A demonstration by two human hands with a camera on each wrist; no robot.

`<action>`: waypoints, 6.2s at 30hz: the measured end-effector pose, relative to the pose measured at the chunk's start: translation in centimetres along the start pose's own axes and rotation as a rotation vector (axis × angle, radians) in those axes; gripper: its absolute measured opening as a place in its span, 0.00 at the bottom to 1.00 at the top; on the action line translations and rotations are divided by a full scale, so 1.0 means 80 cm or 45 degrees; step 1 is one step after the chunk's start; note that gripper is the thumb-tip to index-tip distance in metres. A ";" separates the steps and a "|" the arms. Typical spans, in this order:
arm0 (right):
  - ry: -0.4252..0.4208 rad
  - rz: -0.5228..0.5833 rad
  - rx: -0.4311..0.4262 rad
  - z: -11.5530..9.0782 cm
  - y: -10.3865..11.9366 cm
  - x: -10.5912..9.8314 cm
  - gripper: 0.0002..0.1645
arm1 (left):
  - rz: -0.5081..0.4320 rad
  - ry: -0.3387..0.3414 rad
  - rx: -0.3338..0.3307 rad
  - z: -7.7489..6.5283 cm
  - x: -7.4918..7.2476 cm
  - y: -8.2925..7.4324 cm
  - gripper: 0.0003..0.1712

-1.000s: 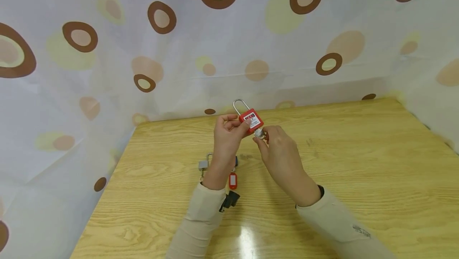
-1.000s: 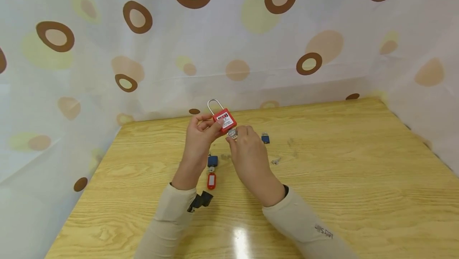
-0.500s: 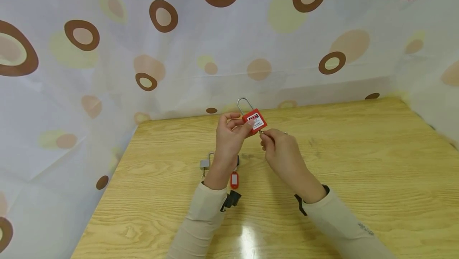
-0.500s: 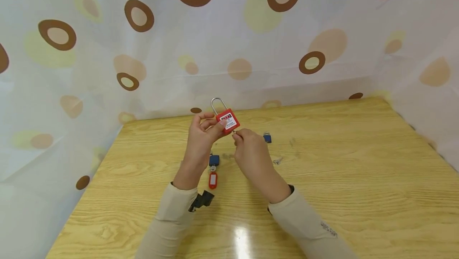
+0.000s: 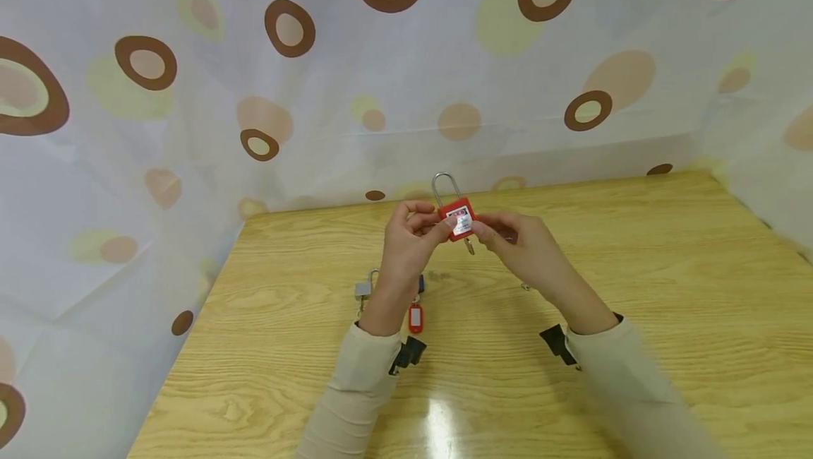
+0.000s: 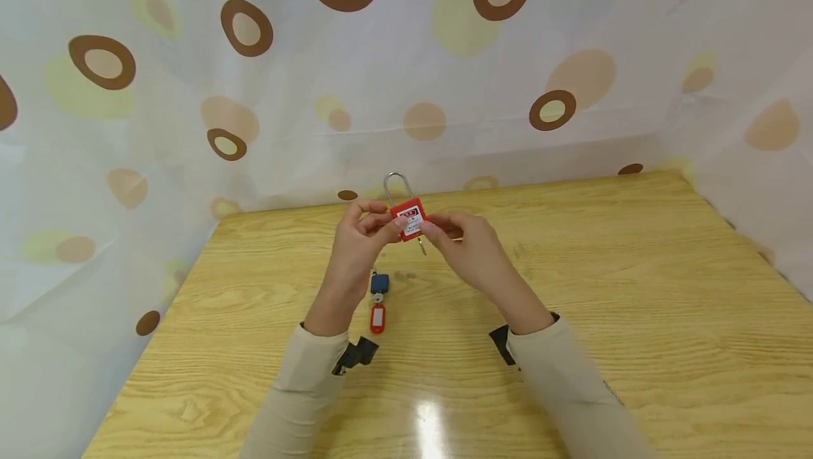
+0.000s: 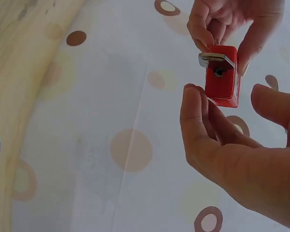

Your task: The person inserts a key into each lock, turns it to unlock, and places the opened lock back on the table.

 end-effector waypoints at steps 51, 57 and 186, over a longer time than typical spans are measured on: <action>0.069 0.184 0.106 -0.008 -0.018 0.013 0.20 | -0.513 0.566 0.012 0.020 0.039 -0.028 0.20; 0.029 0.185 0.118 -0.010 -0.019 0.001 0.20 | -0.327 0.479 0.035 0.022 0.028 -0.026 0.09; -0.037 -0.165 0.306 0.027 -0.127 -0.048 0.16 | 0.577 0.149 0.083 0.045 0.018 0.084 0.08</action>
Point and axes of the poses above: each hand's wrist, its own z-axis towards the middle knuckle, its own x-axis out of the palm, y = z × x, the point moved 10 cm from there along z, towards the middle knuckle, and after that the axes turned 9 degrees about z, right-handed, at the moved point
